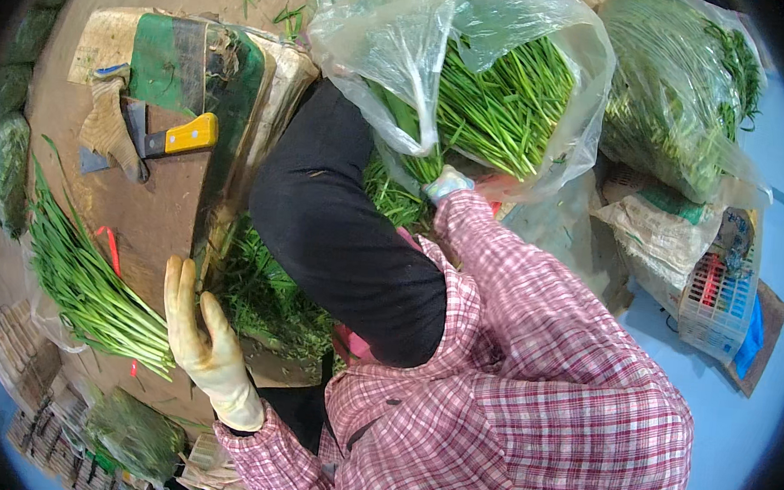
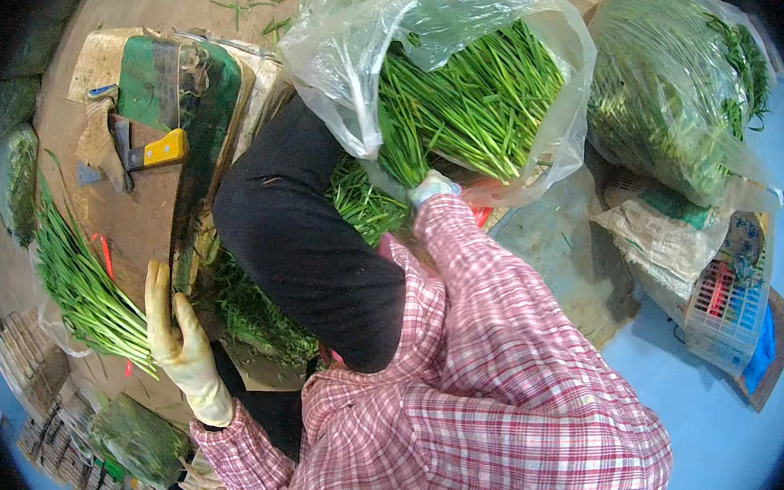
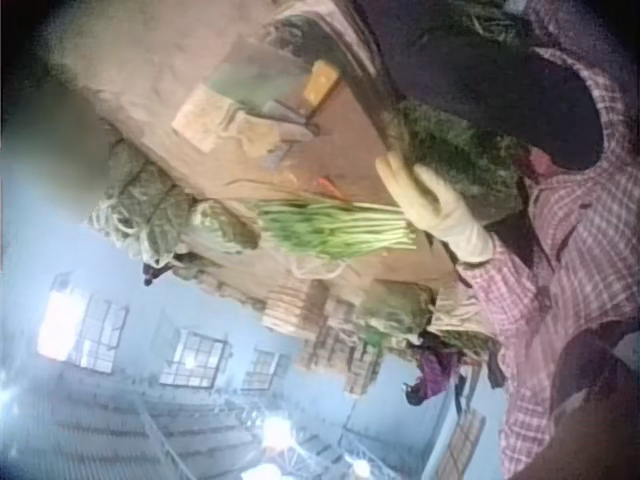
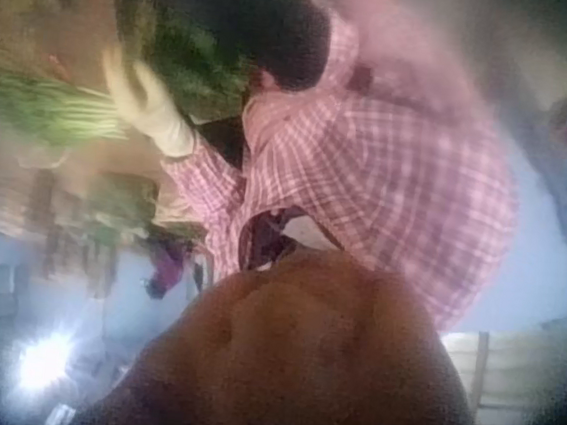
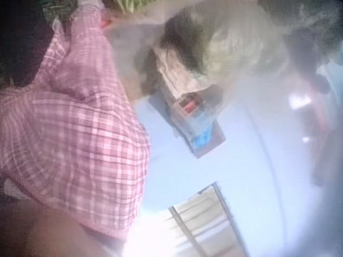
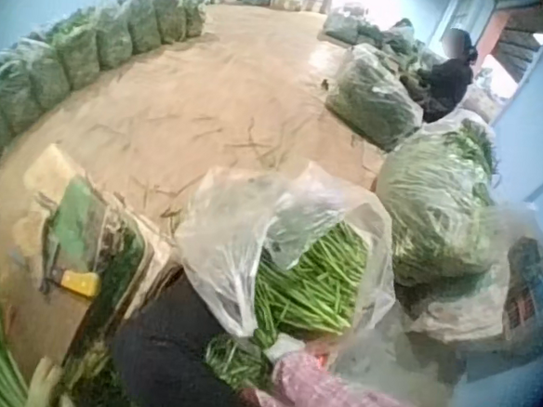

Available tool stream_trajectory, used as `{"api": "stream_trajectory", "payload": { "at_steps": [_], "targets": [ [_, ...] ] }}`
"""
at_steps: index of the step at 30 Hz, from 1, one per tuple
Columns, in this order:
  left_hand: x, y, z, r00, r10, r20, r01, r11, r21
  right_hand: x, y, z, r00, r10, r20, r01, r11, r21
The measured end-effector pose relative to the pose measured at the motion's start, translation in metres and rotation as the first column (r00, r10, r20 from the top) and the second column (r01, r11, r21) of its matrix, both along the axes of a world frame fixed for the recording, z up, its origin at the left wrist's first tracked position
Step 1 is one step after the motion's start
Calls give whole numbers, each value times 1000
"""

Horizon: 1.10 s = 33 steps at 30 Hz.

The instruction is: The person gathers green onions, aligns them, and ties them into bundles using red rubber bands. They then use a knife to trim the ends of the bundles and place them into a plastic bag.

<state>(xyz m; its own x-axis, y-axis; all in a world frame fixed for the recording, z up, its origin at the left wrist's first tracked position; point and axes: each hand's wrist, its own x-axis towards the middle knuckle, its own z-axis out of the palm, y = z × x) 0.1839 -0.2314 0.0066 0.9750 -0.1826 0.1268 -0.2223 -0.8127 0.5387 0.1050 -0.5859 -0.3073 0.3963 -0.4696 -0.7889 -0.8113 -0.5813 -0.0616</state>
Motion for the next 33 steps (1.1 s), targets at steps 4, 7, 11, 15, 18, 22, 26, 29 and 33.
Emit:
{"api": "stream_trajectory", "payload": {
  "at_steps": [4, 7, 11, 15, 18, 22, 26, 29, 33],
  "targets": [
    [3, 3, -10, 1000, 0, -7, 0, 1000, -20, -37, -48, -49, 964, -172, 202, 46, 859, 510],
    [-3, 6, -12, 1000, 9, -17, -11, 998, -62, -51, -72, -46, 895, -419, 153, 195, 677, 710],
    [-13, 7, -5, 1000, 9, -11, -10, 998, -61, -53, -81, -57, 820, -352, 452, 90, 858, 505],
    [-27, 14, -9, 999, 35, -22, -36, 995, -88, -30, -41, -33, 982, -34, 188, 16, 995, 99],
    [-33, 16, -7, 999, 29, -23, -31, 996, -89, -27, -24, -36, 982, -40, 186, -9, 966, 257],
    [-38, 21, -10, 999, 46, -14, -48, 995, -91, -31, -33, -12, 947, -174, 270, 44, 903, 428],
    [-42, 23, -10, 1000, 1, 15, 1, 997, -79, -36, -28, -24, 885, -448, 122, 316, 773, 550],
    [-50, 32, -14, 1000, 7, 23, -5, 997, -75, -37, -32, -16, 828, -560, 30, 377, 596, 709],
    [-60, 44, -26, 999, 36, 7, -35, 995, -96, -28, -27, 17, 749, -654, -106, 479, 425, 768]
  ]
}}
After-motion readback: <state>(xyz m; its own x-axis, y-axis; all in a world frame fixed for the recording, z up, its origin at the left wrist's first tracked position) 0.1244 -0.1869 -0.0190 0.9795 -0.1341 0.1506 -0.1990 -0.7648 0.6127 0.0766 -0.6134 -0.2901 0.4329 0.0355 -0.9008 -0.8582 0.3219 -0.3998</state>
